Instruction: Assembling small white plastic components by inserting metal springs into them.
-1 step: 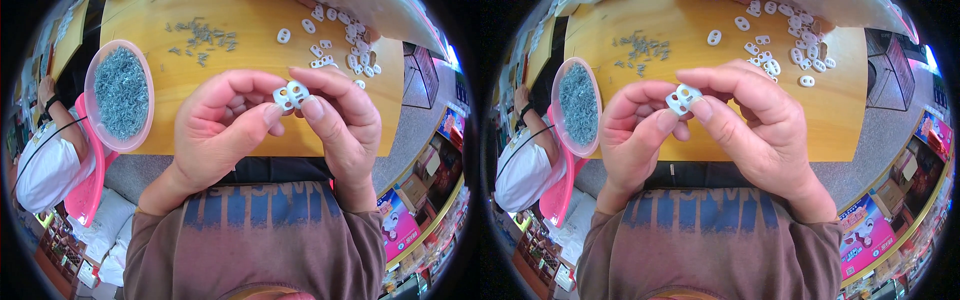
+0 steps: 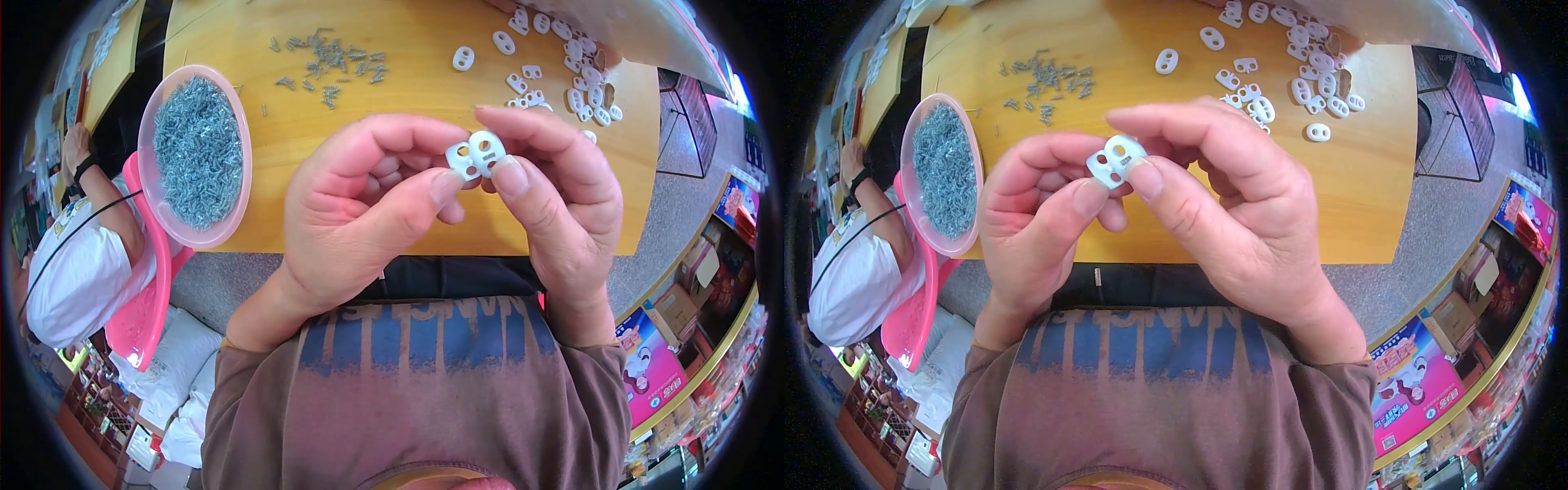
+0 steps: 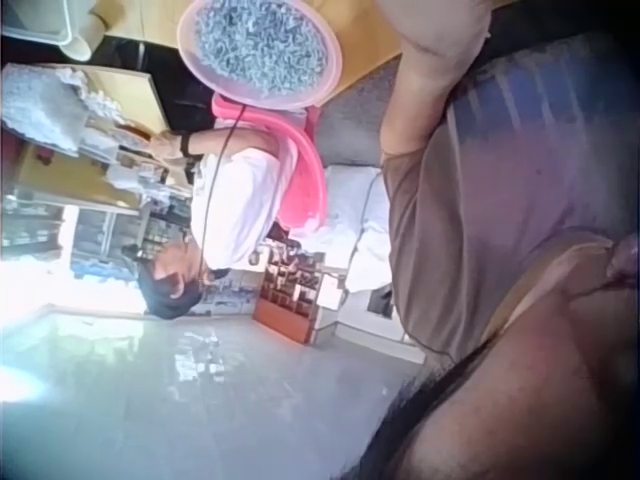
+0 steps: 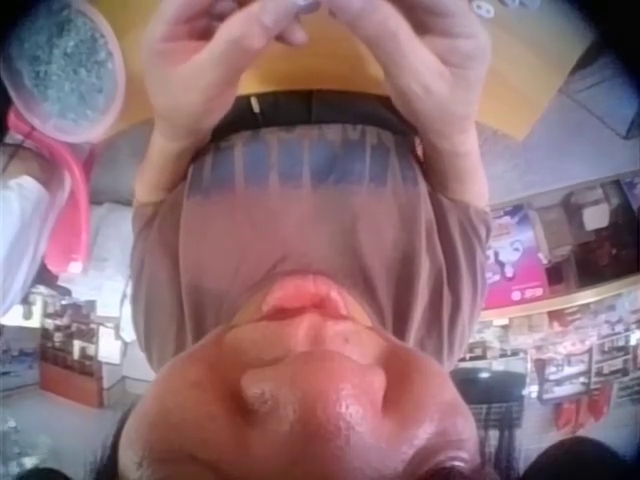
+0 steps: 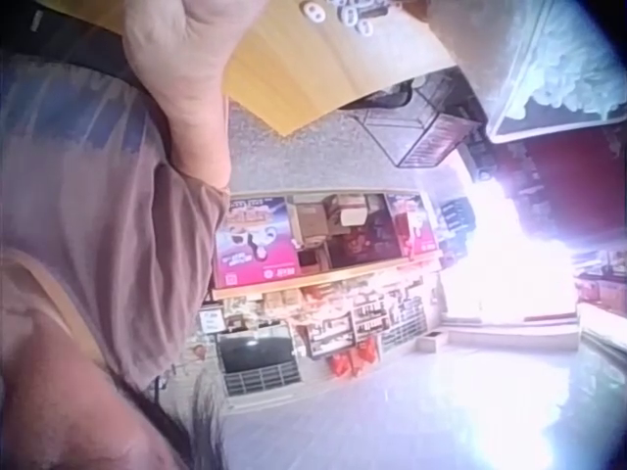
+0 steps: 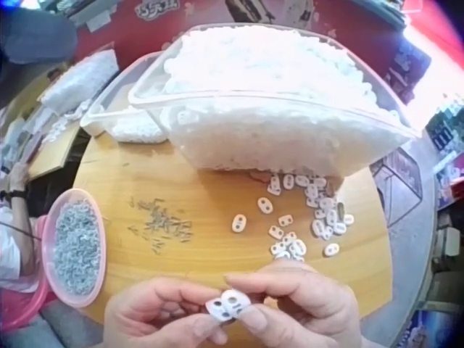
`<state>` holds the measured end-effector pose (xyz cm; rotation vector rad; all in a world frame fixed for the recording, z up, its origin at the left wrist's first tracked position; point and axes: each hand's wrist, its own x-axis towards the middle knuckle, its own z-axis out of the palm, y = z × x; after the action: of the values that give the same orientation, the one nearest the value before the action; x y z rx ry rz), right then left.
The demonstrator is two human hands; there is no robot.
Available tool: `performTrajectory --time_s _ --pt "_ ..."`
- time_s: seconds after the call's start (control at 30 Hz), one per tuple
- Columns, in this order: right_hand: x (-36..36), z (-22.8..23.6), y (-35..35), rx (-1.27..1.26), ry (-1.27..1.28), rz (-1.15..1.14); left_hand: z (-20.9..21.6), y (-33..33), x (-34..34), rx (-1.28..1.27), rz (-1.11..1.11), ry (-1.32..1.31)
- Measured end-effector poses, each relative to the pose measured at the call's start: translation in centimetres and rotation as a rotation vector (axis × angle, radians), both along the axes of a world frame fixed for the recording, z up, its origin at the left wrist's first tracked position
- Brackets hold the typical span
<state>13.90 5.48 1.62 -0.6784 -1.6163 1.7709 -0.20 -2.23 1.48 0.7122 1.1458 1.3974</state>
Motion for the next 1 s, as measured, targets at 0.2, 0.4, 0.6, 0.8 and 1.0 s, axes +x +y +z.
performTrajectory --time_s 0.2,0.4,0.6,0.8,1.0 --pt "0.1 0.1 -0.2 -0.150 0.079 -0.042 0.1 -0.1 0.0 0.003 -0.005 -0.020" --pt "0.1 0.0 -0.2 -0.146 0.084 -0.012 -0.4 -0.1 0.0 0.096 -0.013 0.093" --pt "-0.1 0.2 -0.4 -0.224 0.108 -0.019 -0.9 -0.1 -0.7 0.213 -0.100 0.206" --pt "0.0 0.1 -0.3 -0.204 0.087 -0.011 -0.7 -0.1 -0.8 0.194 -0.124 0.208" --pt "0.0 -0.1 -0.5 -0.194 0.117 0.008 -1.0 0.0 -0.8 0.203 -0.127 0.137"
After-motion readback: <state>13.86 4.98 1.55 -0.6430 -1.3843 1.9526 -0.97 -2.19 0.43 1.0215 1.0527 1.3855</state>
